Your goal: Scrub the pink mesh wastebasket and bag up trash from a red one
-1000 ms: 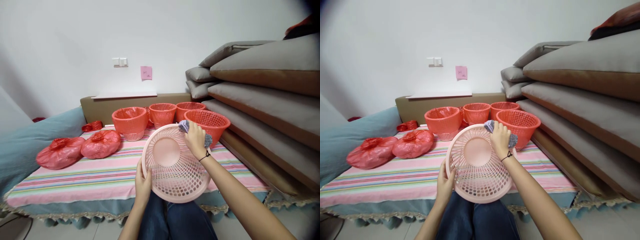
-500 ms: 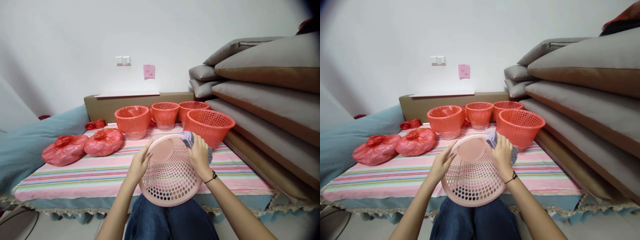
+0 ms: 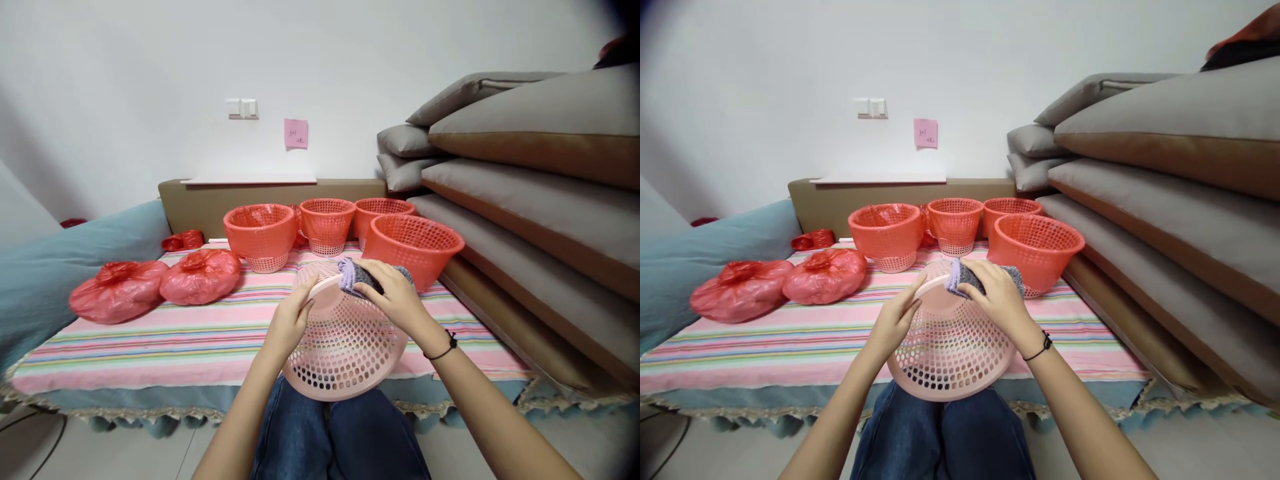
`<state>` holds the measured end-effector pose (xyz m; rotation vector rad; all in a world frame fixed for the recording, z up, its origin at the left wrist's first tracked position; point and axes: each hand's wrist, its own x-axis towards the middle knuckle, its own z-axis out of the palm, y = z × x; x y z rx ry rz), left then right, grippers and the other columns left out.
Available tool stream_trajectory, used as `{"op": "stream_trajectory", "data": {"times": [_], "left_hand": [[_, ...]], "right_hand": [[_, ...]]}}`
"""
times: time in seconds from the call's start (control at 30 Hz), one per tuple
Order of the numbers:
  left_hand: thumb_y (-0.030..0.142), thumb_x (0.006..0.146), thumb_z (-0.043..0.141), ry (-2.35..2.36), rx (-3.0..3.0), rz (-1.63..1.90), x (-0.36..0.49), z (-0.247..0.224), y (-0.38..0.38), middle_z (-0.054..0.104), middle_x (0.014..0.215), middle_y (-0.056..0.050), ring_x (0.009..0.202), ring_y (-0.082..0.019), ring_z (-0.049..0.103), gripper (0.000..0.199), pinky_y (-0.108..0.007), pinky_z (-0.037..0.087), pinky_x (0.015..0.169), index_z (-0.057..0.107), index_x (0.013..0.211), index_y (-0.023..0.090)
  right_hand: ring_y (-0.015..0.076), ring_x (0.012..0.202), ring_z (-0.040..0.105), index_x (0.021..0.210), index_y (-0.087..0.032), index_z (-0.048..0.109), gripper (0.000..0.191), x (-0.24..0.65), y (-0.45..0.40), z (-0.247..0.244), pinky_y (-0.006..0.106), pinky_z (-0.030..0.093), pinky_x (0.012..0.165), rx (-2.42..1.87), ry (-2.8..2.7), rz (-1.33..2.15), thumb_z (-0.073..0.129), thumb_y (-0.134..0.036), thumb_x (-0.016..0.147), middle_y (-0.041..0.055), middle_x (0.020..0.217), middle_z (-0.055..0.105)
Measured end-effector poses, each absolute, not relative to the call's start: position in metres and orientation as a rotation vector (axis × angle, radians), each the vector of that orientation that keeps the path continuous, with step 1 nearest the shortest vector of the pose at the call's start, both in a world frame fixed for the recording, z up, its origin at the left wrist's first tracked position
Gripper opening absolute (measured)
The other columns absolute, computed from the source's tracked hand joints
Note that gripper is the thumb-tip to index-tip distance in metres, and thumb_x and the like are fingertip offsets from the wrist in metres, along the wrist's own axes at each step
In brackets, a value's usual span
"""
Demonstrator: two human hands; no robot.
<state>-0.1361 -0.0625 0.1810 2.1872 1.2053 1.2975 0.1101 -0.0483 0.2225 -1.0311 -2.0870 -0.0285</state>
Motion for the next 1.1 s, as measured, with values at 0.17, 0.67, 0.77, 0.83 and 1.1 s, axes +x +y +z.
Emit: {"op": "stream_trajectory", "data": {"times": [0.17,0.67,0.77,0.83,1.1], "left_hand": [[0.018,0.093,0.046,1.196,2.172,1.304,-0.135,0.181,-0.063,0.054,0.147,-0.009,0.138,-0.022,0.048,0.051,-0.044,0.035,0.117,0.051,0.143,0.023],[0.027,0.093,0.048,1.243,2.006,1.385,-0.162,0.176,-0.060,0.056,0.146,-0.007,0.139,-0.022,0.047,0.049,-0.044,0.032,0.118,0.053,0.141,0.023],[0.029,0.092,0.050,1.261,1.958,1.428,-0.163,0.175,-0.062,0.059,0.142,-0.008,0.138,-0.023,0.049,0.047,-0.045,0.033,0.118,0.056,0.138,0.023],[0.029,0.092,0.050,1.276,1.928,1.461,-0.158,0.172,-0.065,0.061,0.140,-0.008,0.135,-0.023,0.051,0.044,-0.044,0.034,0.117,0.059,0.135,0.023],[0.023,0.086,0.053,1.262,1.782,1.531,-0.131,0.145,-0.075,0.056,0.143,-0.010,0.137,-0.025,0.047,0.039,-0.047,0.030,0.118,0.063,0.123,0.022]], "right_hand": [[0.0324,0.119,0.057,0.140,-0.020,0.047,0.067,0.108,-0.044,0.221,0.051,0.044,0.101,-1.112,-2.146,-0.223,0.069,-0.048,0.083,0.0137,0.134,0.060],[0.0286,0.121,0.059,0.122,-0.016,0.060,0.043,0.137,-0.034,0.175,0.051,0.040,0.111,-1.069,-1.443,0.496,0.057,-0.032,0.082,0.0142,0.129,0.066],[0.0322,0.116,0.063,0.116,-0.013,0.063,0.048,0.149,-0.029,0.168,0.055,0.042,0.107,-1.095,-1.049,0.588,0.060,-0.046,0.081,0.0177,0.124,0.067],[0.0309,0.124,0.058,0.128,-0.014,0.058,0.055,0.150,-0.031,0.172,0.053,0.038,0.112,-1.077,-0.980,0.442,0.058,-0.047,0.084,0.0172,0.133,0.062],[0.0317,0.145,0.033,0.159,-0.025,0.010,0.077,0.107,-0.030,0.170,0.064,0.027,0.115,-1.250,-1.348,0.126,0.048,-0.030,0.092,0.0156,0.156,0.037]]}}
